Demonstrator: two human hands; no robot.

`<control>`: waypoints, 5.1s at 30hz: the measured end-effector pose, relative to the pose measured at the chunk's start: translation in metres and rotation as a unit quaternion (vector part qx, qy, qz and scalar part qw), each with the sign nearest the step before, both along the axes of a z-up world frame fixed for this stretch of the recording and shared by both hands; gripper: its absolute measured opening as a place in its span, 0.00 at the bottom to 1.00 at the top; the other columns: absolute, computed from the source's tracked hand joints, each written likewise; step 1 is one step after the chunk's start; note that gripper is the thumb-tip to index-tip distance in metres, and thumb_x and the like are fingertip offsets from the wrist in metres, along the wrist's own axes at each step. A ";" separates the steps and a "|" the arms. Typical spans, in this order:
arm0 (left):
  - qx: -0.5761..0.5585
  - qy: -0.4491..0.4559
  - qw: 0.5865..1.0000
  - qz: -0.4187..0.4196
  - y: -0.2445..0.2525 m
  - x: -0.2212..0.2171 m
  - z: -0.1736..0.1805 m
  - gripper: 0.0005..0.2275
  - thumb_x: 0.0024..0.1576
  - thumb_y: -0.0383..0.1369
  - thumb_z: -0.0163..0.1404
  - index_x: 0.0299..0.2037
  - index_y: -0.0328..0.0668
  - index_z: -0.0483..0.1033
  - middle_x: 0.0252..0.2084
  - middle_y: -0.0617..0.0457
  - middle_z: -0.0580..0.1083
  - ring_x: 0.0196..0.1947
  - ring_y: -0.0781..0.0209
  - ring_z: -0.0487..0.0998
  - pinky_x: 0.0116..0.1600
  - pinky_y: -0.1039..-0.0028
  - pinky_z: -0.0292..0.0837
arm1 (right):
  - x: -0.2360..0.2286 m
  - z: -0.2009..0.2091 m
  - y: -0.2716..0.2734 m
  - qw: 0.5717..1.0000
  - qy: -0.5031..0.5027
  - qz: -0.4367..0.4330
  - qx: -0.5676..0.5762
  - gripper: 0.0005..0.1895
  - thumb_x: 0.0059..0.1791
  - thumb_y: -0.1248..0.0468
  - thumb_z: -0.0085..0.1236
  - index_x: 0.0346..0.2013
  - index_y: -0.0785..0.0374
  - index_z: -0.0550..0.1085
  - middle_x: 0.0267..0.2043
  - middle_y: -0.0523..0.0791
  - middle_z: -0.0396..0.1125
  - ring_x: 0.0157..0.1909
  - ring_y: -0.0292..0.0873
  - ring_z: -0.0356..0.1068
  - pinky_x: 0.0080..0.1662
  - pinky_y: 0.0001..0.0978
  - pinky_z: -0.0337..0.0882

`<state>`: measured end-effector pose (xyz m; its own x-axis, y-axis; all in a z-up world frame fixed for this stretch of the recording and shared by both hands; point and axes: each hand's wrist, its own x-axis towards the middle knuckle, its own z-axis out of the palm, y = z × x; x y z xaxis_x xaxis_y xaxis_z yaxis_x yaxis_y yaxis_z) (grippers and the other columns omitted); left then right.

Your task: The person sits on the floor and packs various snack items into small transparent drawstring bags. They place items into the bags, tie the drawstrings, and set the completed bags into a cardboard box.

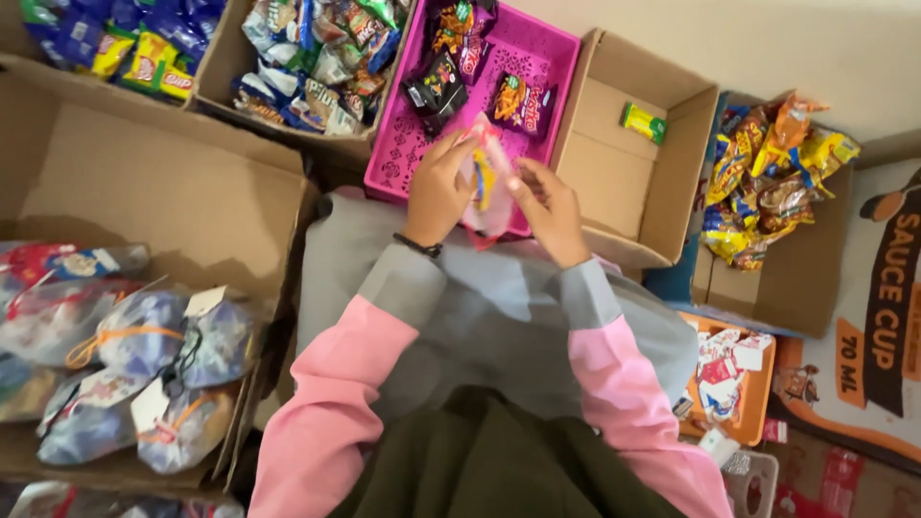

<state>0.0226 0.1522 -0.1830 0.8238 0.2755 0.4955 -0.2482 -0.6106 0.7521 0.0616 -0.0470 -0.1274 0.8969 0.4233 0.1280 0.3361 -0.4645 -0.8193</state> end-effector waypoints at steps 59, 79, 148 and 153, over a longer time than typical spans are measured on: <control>0.086 0.016 0.988 -0.130 -0.059 -0.056 0.146 0.27 0.48 0.16 0.47 0.62 0.37 0.71 0.64 0.43 0.70 0.63 0.43 0.70 0.70 0.55 0.61 | -0.133 0.132 -0.076 0.975 0.016 -0.172 0.137 0.18 0.46 0.60 0.71 0.41 0.69 0.75 0.33 0.50 0.72 0.31 0.42 0.73 0.30 0.33 0.72; 0.245 -0.098 0.954 -0.144 -0.171 -0.163 0.132 0.19 0.53 0.19 0.48 0.57 0.36 0.72 0.65 0.52 0.69 0.67 0.50 0.63 0.62 0.64 0.72 | -0.186 0.046 -0.123 0.894 0.276 -0.086 0.341 0.13 0.49 0.71 0.60 0.49 0.67 0.78 0.44 0.50 0.74 0.45 0.49 0.77 0.47 0.46 0.78; -0.574 0.049 0.786 -0.224 -0.122 -0.160 0.119 0.22 0.58 0.28 0.62 0.60 0.44 0.68 0.42 0.58 0.73 0.39 0.72 0.71 0.44 0.76 0.77 | -0.197 0.169 -0.064 0.924 -0.328 -0.061 -0.187 0.11 0.48 0.59 0.66 0.34 0.65 0.78 0.28 0.53 0.73 0.38 0.67 0.74 0.43 0.53 0.71; -0.582 0.101 0.776 -0.221 -0.116 -0.180 0.152 0.08 0.57 0.31 0.61 0.38 0.47 0.72 0.26 0.64 0.65 0.24 0.77 0.65 0.26 0.87 0.60 | -0.170 0.075 -0.091 0.846 -0.441 0.002 -0.300 0.14 0.51 0.56 0.61 0.22 0.52 0.72 0.19 0.42 0.65 0.24 0.53 0.69 0.29 0.44 0.62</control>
<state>-0.1573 0.0362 -0.0309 0.9937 0.1081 -0.0297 -0.0444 0.6228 0.7811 -0.1081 -0.1377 -0.0525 0.5630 0.6525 0.5071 0.6970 -0.7046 0.1329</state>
